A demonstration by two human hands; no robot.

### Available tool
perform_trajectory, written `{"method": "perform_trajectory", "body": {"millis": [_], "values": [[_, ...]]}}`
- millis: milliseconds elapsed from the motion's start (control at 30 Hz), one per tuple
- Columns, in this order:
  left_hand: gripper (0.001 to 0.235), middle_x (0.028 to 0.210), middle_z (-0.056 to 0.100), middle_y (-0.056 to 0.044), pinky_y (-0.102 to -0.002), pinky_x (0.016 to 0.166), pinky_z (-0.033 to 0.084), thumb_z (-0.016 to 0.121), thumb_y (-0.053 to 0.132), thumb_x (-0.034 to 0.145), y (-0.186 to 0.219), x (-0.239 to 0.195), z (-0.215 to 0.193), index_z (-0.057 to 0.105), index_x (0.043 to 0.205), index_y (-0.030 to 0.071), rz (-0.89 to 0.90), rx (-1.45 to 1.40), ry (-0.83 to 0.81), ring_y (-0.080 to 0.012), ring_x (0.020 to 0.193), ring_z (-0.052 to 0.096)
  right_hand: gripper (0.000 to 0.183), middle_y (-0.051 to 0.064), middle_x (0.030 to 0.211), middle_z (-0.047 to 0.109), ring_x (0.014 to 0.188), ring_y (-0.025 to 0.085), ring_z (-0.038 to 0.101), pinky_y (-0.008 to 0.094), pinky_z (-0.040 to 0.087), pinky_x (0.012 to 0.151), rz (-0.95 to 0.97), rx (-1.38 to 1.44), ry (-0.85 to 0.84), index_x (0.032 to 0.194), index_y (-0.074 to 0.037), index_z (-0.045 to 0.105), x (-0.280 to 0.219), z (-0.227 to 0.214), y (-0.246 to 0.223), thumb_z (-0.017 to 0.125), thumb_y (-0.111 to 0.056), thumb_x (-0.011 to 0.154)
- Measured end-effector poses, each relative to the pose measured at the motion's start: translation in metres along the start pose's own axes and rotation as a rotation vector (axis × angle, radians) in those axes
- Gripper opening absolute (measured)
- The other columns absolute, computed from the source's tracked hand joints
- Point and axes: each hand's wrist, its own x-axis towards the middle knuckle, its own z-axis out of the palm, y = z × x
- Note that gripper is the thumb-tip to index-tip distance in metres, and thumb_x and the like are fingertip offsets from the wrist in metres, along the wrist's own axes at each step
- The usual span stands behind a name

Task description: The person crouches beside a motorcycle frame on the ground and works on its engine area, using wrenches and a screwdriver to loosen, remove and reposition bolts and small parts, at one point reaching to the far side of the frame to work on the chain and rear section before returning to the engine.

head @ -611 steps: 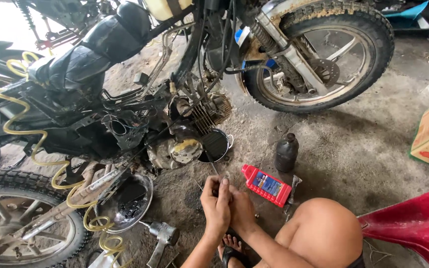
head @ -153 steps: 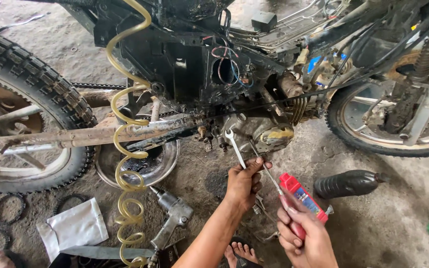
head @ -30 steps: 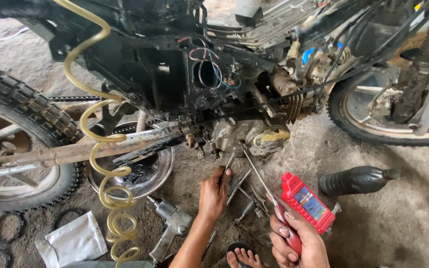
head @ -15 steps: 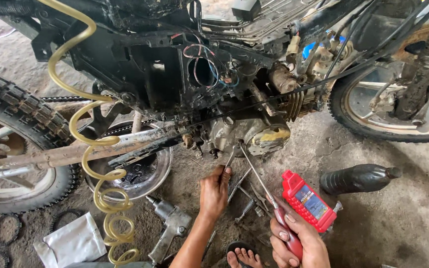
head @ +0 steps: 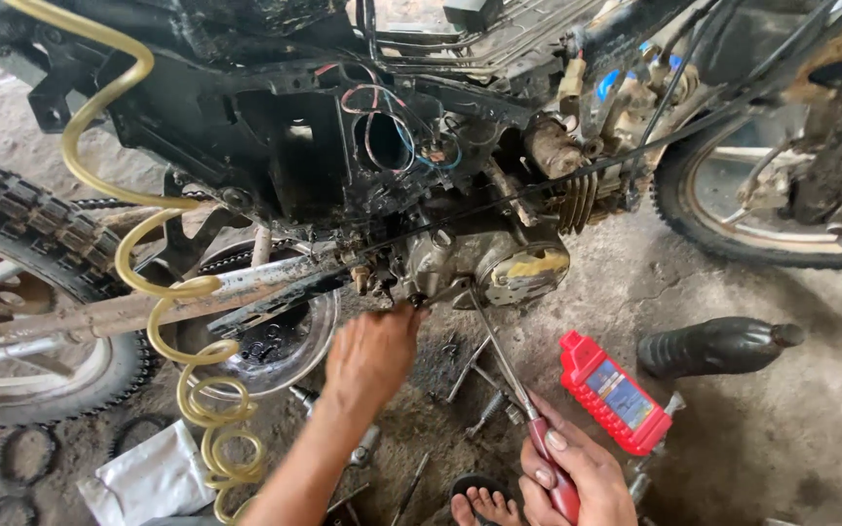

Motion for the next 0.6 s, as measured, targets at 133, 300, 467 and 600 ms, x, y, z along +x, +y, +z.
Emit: {"method": "perform_trajectory", "body": {"millis": [133,300,467,600], "values": [[0.018,0.082,0.071,-0.012,-0.038,0.050,0.056,0.058,0.018,0.097,0.034,0.012,-0.062,0.070,0.108,0.009,0.178,0.337,-0.029,-0.0221,0.063,0.068,0.055,0.010,0.064,0.044,0.032,0.015,0.032,0.030,0.025,0.032,-0.024,-0.047,0.022,0.145,-0.005,0.057,-0.005,0.013,0.002,0.052,-0.016,0.091],[0.023,0.092,0.077,-0.008,-0.039,0.068,0.060,0.071,0.006,0.080,0.052,0.013,-0.085,0.076,0.100,0.013,0.425,0.547,0.080,-0.0262,0.085,0.074,0.053,0.010,0.064,0.044,0.032,0.015,0.032,0.031,0.024,0.031,-0.023,-0.103,0.118,0.144,-0.007,0.056,-0.004,0.017,0.004,0.053,-0.019,0.093],[0.016,0.081,0.075,-0.013,-0.045,0.060,0.059,0.059,0.016,0.095,0.012,-0.012,-0.049,0.072,0.104,0.014,0.171,0.332,0.033,-0.0263,0.070,0.071,0.056,0.011,0.064,0.045,0.032,0.016,0.034,0.031,0.026,0.031,-0.021,-0.102,0.037,0.145,-0.007,0.056,-0.005,0.010,-0.001,0.051,-0.016,0.090],[0.036,0.070,0.072,-0.012,-0.046,0.050,0.058,0.050,0.038,0.106,0.002,-0.020,0.013,0.072,0.105,0.011,-0.100,-0.115,0.037,-0.0239,0.049,0.063,0.056,0.011,0.064,0.046,0.032,0.016,0.037,0.031,0.027,0.031,-0.054,-0.114,0.019,0.146,-0.004,0.056,-0.002,0.006,0.003,0.051,-0.017,0.091]]}}
